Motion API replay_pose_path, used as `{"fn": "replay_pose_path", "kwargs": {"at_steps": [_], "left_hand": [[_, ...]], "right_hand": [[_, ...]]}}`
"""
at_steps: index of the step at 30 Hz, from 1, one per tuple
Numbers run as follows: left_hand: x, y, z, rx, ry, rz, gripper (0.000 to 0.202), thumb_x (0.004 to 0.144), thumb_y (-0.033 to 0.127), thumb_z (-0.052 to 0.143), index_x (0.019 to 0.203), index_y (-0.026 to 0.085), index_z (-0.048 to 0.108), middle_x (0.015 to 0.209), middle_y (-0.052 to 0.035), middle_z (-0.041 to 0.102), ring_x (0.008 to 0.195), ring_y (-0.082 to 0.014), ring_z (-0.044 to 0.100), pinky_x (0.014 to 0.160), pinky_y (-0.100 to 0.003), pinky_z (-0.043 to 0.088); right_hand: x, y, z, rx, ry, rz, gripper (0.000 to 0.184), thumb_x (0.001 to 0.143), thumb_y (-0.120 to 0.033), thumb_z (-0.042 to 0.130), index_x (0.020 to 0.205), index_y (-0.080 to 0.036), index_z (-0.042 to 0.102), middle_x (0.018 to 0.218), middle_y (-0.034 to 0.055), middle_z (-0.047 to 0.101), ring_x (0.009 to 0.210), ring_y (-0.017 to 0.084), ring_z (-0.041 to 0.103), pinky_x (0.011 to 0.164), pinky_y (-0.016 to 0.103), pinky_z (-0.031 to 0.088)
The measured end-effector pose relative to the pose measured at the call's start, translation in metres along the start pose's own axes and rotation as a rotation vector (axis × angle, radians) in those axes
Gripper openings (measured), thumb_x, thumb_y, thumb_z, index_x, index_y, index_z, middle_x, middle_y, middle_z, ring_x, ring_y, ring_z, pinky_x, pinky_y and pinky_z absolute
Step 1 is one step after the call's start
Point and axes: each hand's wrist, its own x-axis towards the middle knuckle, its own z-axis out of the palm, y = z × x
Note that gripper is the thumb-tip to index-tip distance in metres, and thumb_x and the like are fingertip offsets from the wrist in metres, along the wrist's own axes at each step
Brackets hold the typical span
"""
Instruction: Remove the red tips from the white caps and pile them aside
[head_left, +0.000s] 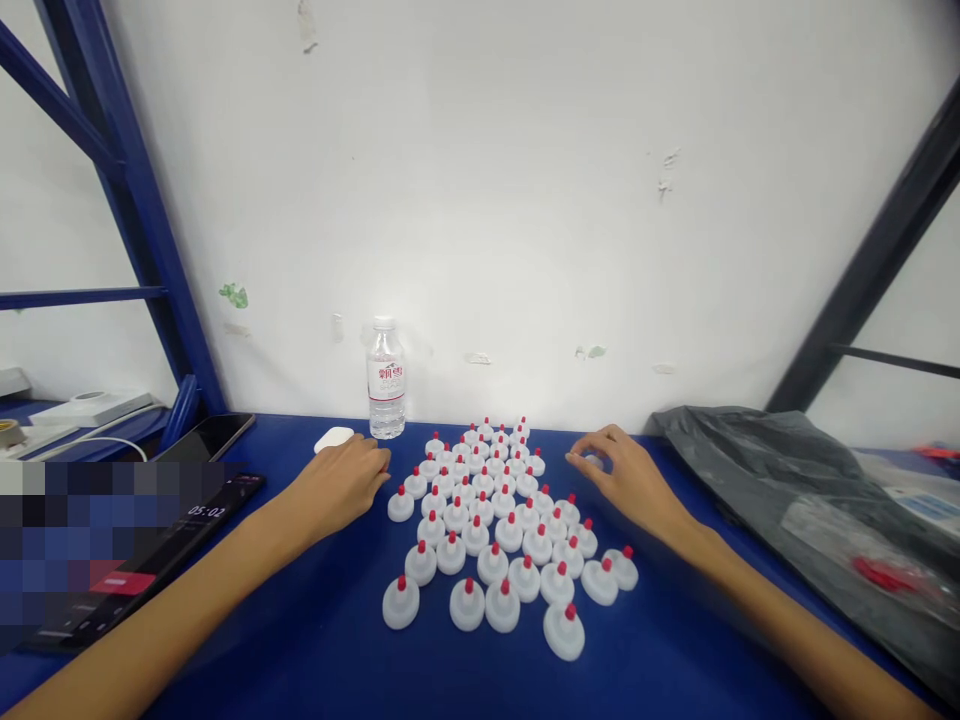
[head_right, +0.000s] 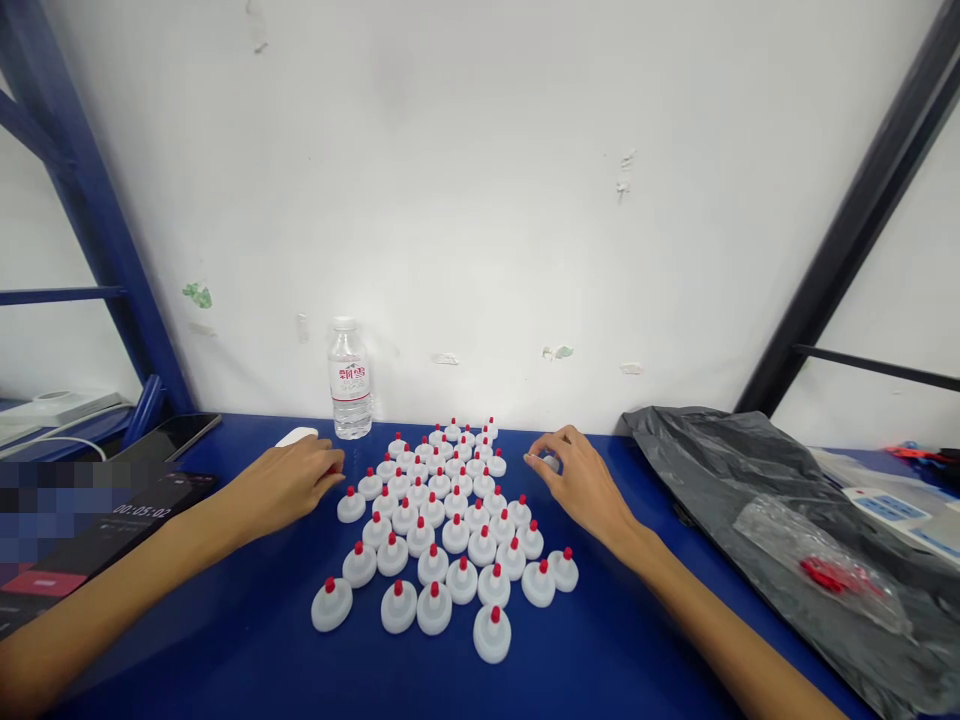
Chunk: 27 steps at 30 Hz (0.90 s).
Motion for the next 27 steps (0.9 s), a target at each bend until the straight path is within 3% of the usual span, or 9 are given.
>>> {"fn": "replay_pose_path", "kwargs": {"at_steps": [4, 9, 18, 27], "left_hand": [[0.002, -0.004, 0.005, -0.01, -0.022, 0.048, 0.021, 0.086, 0.015, 0.046, 0.082, 0.023, 0.065, 0.09, -0.0111, 0.067, 0.085, -0.0306, 0.062, 0.066, -0.036, 0.043], [0.004, -0.009, 0.007, -0.029, -0.052, 0.05, 0.021, 0.081, 0.012, 0.048, 0.078, 0.025, 0.064, 0.083, -0.0081, 0.068, 0.08, -0.0292, 0.063, 0.062, -0.034, 0.038], [0.011, -0.027, 0.005, -0.17, -0.114, 0.026, 0.011, 0.082, 0.03, 0.06, 0.077, 0.029, 0.07, 0.079, -0.0015, 0.071, 0.08, -0.0252, 0.064, 0.063, -0.03, 0.039], [0.01, -0.026, -0.002, -0.18, -0.17, 0.053, 0.013, 0.083, 0.034, 0.062, 0.079, 0.026, 0.071, 0.081, -0.0018, 0.072, 0.081, -0.0241, 0.066, 0.064, -0.029, 0.04]], "right_hand": [[0.002, 0.004, 0.0, 0.013, -0.058, 0.018, 0.025, 0.092, -0.044, 0.054, 0.089, -0.023, 0.068, 0.08, 0.0036, 0.067, 0.073, 0.021, 0.064, 0.067, 0.033, 0.047], [0.0, 0.003, 0.002, 0.064, -0.105, 0.069, 0.021, 0.09, -0.04, 0.056, 0.086, -0.022, 0.067, 0.077, 0.0025, 0.072, 0.071, 0.021, 0.067, 0.067, 0.031, 0.047], [-0.002, 0.001, 0.002, 0.091, -0.132, 0.13, 0.017, 0.09, -0.037, 0.056, 0.086, -0.024, 0.067, 0.08, 0.0019, 0.075, 0.076, 0.022, 0.07, 0.07, 0.032, 0.049], [-0.002, -0.001, 0.003, 0.054, -0.161, 0.14, 0.024, 0.093, -0.042, 0.053, 0.087, -0.024, 0.067, 0.082, 0.0023, 0.075, 0.077, 0.022, 0.069, 0.068, 0.03, 0.045]]}}
